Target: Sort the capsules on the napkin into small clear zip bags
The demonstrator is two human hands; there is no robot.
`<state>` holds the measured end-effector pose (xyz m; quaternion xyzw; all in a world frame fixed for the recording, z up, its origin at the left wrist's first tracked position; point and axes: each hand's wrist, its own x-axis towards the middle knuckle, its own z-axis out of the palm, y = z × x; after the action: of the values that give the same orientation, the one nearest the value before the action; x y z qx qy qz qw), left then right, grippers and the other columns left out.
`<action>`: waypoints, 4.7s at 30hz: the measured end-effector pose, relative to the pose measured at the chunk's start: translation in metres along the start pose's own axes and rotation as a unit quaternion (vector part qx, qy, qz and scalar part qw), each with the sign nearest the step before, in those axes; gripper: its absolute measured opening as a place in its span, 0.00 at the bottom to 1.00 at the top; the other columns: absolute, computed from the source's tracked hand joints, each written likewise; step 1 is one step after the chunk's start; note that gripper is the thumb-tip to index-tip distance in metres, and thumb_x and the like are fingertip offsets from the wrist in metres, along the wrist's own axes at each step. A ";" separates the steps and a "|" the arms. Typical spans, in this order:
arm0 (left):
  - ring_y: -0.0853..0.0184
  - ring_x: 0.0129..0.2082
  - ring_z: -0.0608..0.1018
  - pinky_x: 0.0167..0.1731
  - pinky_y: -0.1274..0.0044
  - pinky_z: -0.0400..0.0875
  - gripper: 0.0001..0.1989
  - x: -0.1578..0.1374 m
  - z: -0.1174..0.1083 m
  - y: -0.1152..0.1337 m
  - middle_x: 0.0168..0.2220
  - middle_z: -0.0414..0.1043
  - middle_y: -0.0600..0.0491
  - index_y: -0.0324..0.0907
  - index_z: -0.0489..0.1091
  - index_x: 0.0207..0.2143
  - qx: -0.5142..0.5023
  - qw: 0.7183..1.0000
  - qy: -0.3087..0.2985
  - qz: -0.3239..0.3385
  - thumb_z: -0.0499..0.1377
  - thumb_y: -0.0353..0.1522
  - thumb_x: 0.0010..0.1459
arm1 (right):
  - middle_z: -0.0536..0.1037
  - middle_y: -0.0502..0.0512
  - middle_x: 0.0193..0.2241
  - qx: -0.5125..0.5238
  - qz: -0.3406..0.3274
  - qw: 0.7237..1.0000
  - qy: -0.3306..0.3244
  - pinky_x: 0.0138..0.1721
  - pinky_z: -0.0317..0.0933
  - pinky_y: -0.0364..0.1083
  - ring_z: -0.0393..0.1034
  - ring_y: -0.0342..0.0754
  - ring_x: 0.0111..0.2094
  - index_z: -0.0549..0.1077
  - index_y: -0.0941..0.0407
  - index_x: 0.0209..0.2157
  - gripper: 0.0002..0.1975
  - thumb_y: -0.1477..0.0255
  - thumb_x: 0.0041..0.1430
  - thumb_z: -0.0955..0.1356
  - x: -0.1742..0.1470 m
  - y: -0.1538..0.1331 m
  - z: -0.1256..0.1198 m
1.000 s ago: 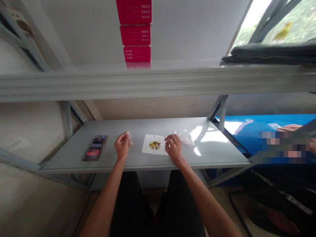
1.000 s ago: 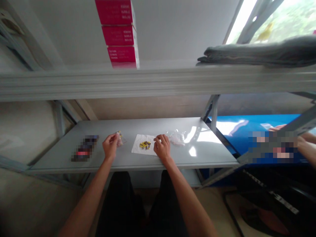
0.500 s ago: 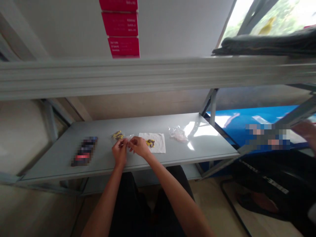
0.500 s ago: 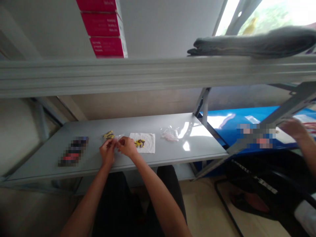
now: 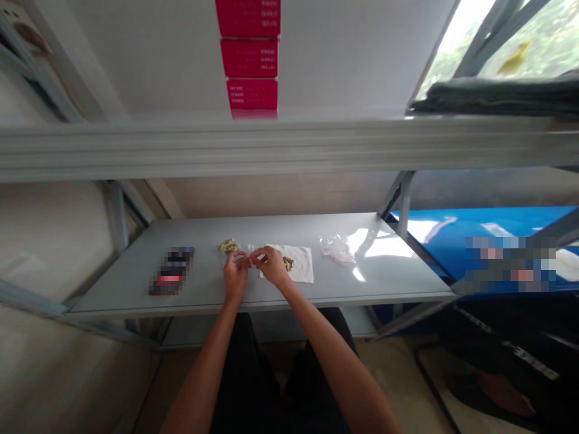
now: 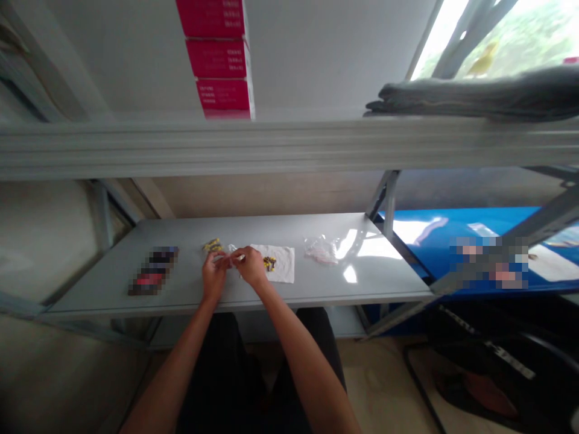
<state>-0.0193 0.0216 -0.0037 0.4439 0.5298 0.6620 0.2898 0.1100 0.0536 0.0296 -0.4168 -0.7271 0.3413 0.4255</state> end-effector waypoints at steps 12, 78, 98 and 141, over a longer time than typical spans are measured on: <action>0.58 0.35 0.83 0.34 0.72 0.77 0.20 -0.002 0.004 0.007 0.35 0.82 0.45 0.38 0.76 0.36 -0.010 0.998 -0.067 -0.013 0.66 0.47 0.53 | 0.82 0.59 0.38 -0.268 0.004 0.962 -0.046 0.37 0.62 0.43 0.77 0.50 0.38 0.79 0.55 0.38 0.11 0.72 0.65 0.64 -0.006 -0.019 -0.011; 0.65 0.37 0.81 0.44 0.71 0.76 0.22 0.016 0.041 -0.010 0.36 0.80 0.49 0.39 0.77 0.40 -0.124 0.991 -0.037 -0.045 0.73 0.36 0.42 | 0.80 0.50 0.27 0.245 0.077 0.964 0.060 0.15 0.61 0.38 0.71 0.41 0.17 0.69 0.56 0.39 0.24 0.49 0.55 0.71 -0.018 0.061 -0.088; 0.62 0.40 0.82 0.41 0.72 0.75 0.23 0.015 0.041 -0.010 0.41 0.80 0.45 0.38 0.76 0.41 -0.127 0.990 -0.050 -0.043 0.72 0.41 0.46 | 0.82 0.54 0.26 0.190 0.067 0.978 0.046 0.21 0.62 0.41 0.68 0.42 0.18 0.72 0.56 0.35 0.18 0.54 0.55 0.70 -0.026 0.061 -0.089; 0.59 0.39 0.84 0.39 0.71 0.78 0.16 0.010 0.041 -0.012 0.43 0.82 0.43 0.39 0.79 0.42 0.048 0.985 -0.165 0.022 0.65 0.41 0.56 | 0.77 0.52 0.24 0.131 0.059 0.988 0.054 0.25 0.59 0.41 0.68 0.44 0.24 0.79 0.58 0.31 0.14 0.61 0.53 0.71 -0.024 0.082 -0.084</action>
<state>0.0120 0.0520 -0.0104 0.5719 0.4961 0.5599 0.3367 0.2185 0.0785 -0.0142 -0.4171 -0.6263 0.4353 0.4942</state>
